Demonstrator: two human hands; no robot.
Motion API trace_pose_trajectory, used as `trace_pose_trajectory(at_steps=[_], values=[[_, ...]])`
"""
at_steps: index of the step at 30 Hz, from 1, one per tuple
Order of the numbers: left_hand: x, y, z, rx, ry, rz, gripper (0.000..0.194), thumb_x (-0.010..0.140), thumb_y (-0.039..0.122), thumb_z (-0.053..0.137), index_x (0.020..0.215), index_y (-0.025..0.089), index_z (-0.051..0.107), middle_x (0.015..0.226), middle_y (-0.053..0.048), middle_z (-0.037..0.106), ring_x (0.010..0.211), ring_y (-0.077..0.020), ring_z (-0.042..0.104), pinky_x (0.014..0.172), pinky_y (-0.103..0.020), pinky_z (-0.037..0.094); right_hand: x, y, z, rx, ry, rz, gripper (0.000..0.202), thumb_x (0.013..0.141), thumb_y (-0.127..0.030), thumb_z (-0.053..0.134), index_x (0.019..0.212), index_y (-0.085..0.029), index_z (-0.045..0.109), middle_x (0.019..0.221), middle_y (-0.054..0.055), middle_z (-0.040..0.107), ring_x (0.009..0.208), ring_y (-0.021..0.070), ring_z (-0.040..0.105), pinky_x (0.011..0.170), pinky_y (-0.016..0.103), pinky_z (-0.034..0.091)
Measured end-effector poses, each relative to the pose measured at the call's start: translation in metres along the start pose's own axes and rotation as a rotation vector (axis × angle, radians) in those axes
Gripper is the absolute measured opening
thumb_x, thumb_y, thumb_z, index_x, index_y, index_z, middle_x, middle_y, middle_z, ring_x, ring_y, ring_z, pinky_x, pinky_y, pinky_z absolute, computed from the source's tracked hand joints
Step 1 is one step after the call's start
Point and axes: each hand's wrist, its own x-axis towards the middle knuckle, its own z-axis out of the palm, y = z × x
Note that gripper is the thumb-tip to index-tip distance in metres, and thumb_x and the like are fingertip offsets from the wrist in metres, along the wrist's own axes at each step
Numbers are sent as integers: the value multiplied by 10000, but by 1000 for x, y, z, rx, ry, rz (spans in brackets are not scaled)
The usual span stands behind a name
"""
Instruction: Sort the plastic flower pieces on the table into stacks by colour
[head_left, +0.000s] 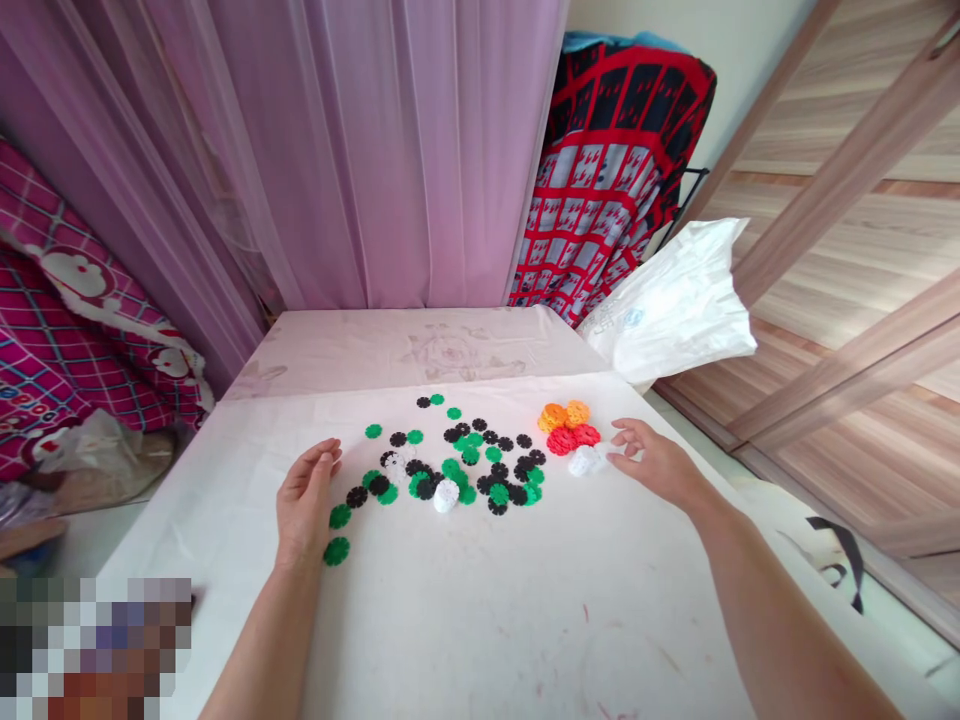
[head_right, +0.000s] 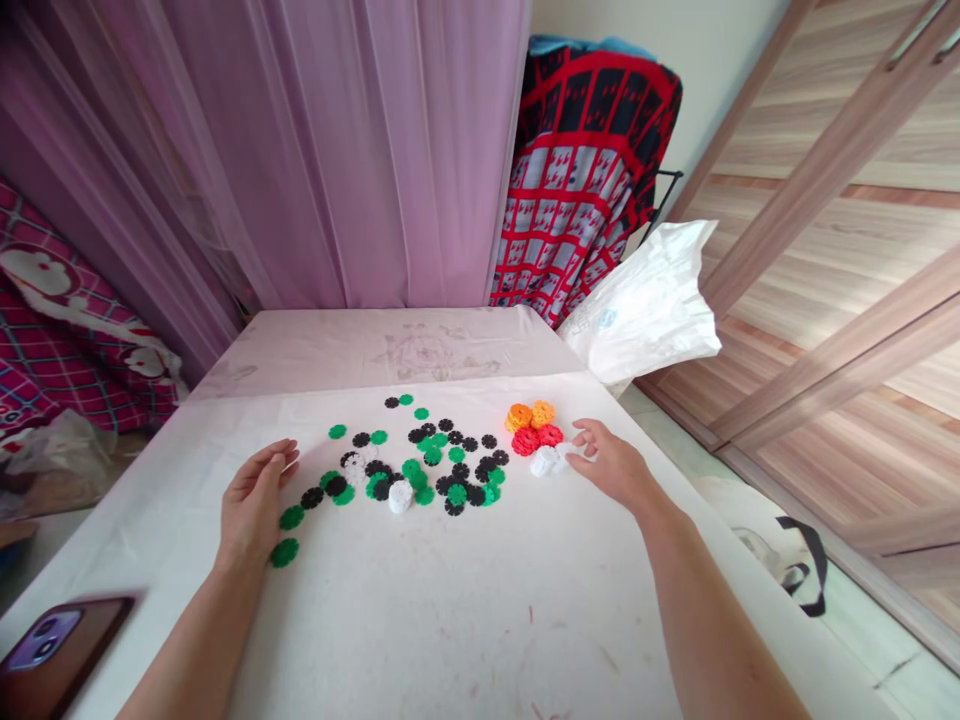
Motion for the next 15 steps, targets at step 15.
trace_pose_trajectory(at_steps=[15], values=[[2, -3, 0, 10, -3, 4, 283, 745, 434, 695, 929, 219, 708, 1107, -55, 702, 1025, -196, 647, 1001, -430, 480, -4, -10, -7, -40, 104, -17, 370, 713, -441, 550, 1027, -251, 600, 909, 24, 700, 717, 178, 631, 647, 311, 484]])
